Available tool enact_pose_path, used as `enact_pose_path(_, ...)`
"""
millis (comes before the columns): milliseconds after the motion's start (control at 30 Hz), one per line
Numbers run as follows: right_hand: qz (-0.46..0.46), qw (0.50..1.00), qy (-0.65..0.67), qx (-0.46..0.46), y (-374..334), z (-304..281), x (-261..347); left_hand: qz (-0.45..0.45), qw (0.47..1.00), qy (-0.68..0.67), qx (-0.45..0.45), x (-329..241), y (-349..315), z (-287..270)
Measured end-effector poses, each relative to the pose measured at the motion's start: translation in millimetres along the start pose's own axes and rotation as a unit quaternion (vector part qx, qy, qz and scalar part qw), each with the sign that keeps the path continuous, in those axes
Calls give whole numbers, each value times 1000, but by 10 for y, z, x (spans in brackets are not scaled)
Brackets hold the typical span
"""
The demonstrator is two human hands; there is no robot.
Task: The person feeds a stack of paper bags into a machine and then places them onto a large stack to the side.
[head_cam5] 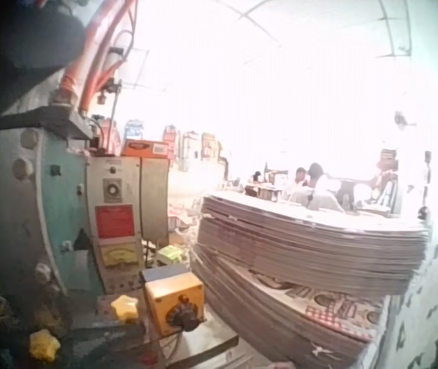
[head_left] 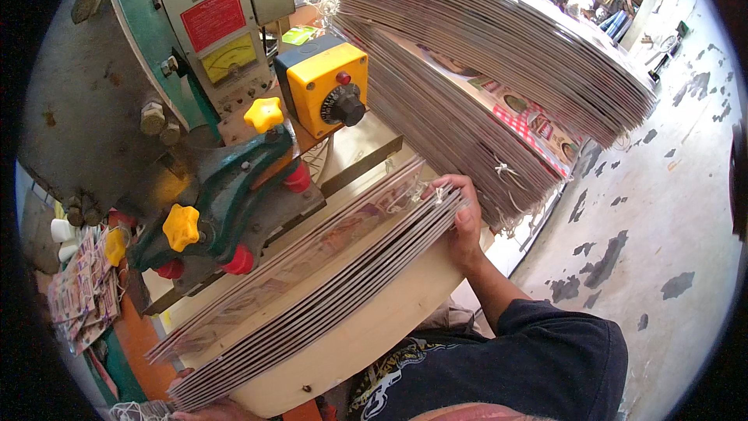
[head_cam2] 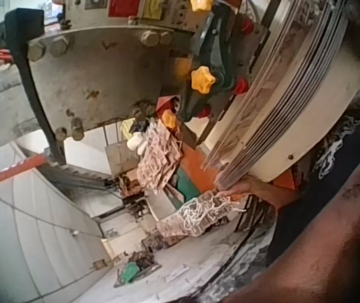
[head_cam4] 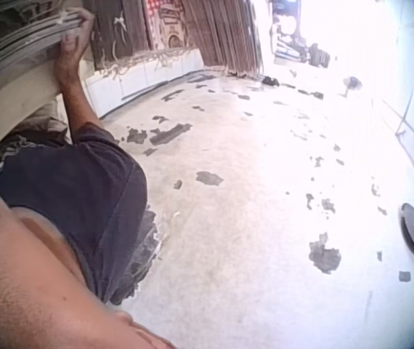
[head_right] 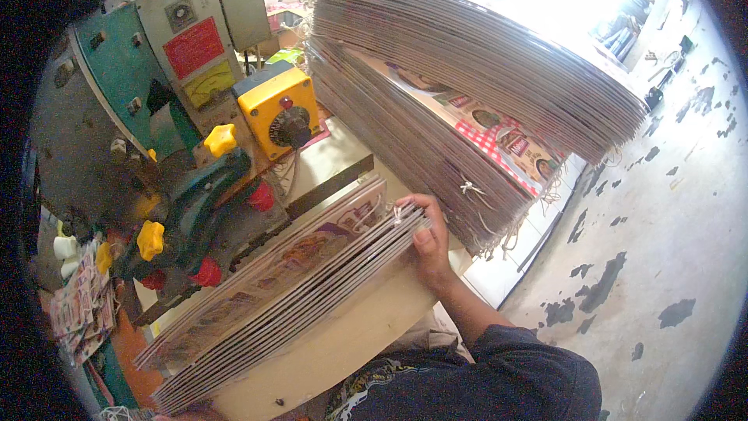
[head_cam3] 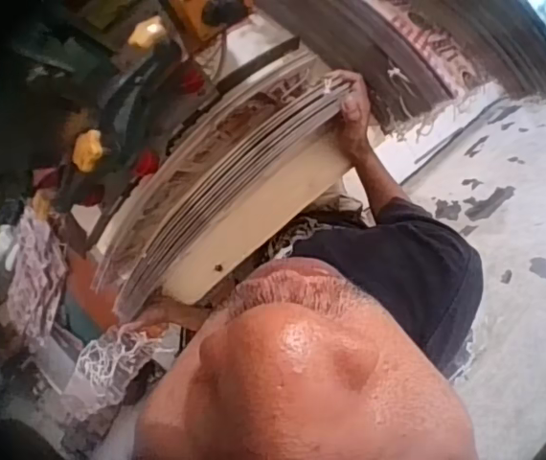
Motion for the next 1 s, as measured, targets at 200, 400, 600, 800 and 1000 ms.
enact_pose_path(200,-5,1000,5,-3,14,-6,-51,-22,999,-23,27,19,59,-164)
enact_pose_path(400,9,1000,-1,-3,-3,-13,-40,-8,1000,-25,1,0,19,-37)
enact_pose_path(600,-2,1000,-10,5,6,-4,2,9,997,-61,-49,-59,-18,68)
enact_pose_path(800,18,1000,-10,23,-24,-7,52,35,999,35,9,-131,-90,336)
enact_pose_path(1000,-4,999,-26,24,8,-52,-24,14,986,65,-152,-126,-141,488)
Point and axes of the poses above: each hand's wrist, its own y-axis towards the middle knuckle, its own z-axis out of the palm, x = y × z, the point moved 2 cm from there along y, towards the middle knuckle, and after that the axes turned 12 degrees about -y, right-handed, at the moved point
